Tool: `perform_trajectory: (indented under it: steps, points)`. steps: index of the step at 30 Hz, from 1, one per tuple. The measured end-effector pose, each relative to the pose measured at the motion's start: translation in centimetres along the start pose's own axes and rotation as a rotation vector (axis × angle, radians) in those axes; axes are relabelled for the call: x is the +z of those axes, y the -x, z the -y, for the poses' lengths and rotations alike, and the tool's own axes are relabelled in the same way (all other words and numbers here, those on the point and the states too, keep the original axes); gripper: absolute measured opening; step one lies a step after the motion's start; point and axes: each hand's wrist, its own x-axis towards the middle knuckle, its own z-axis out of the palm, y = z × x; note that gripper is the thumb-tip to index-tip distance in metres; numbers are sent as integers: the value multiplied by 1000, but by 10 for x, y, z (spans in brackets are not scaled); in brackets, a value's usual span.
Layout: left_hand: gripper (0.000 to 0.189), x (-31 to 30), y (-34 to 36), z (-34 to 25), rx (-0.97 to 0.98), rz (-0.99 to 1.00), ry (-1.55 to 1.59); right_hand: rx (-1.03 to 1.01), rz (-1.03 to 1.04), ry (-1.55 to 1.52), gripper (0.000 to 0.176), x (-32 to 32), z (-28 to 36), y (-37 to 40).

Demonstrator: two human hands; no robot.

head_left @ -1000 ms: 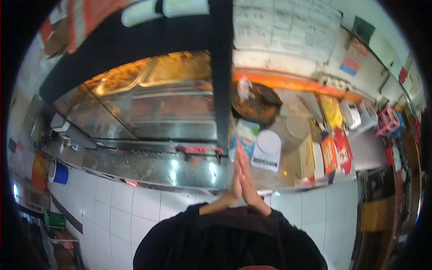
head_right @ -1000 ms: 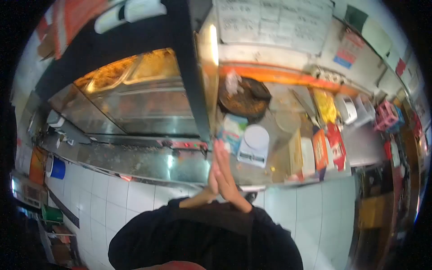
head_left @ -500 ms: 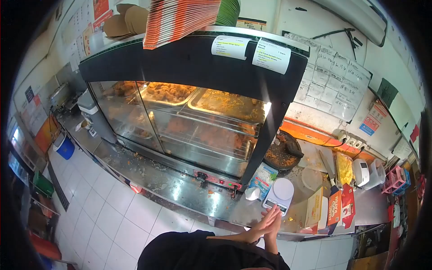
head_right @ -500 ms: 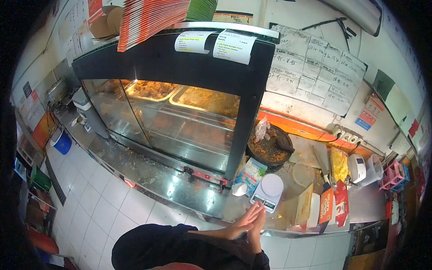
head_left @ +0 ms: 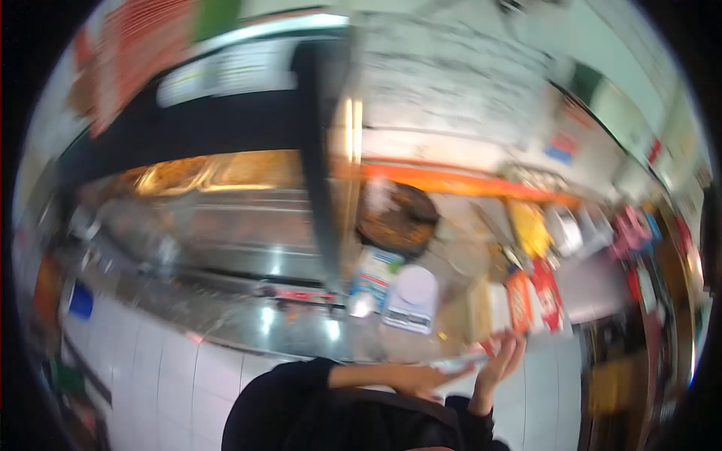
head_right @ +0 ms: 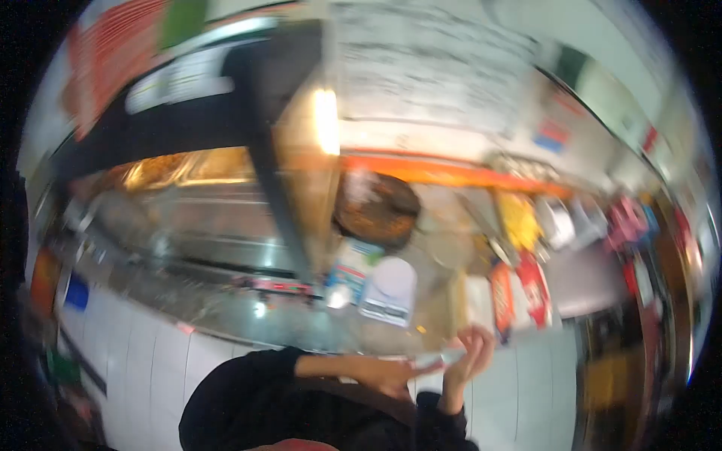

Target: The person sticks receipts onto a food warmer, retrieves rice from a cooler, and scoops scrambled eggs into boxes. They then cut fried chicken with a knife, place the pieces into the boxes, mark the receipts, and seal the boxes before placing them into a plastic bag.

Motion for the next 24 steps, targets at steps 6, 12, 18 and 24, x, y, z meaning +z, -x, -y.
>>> perform_trajectory:
  steps: [6, 12, 18, 24]
  points:
    - [26, -86, -59, 23, 570, -599, -105, -525, -29, 447, 6, -85, 22, -129]
    - [23, -222, -148, 10, 371, -653, -116, -471, 168, 784, 7, -138, -50, -288]
    - [31, -318, -341, 29, 60, -602, -349, -481, 480, 1432, 15, -168, -327, -468]
    - [53, -347, -480, 115, -139, -591, -690, -365, 1063, 1690, 25, -150, -403, -496]
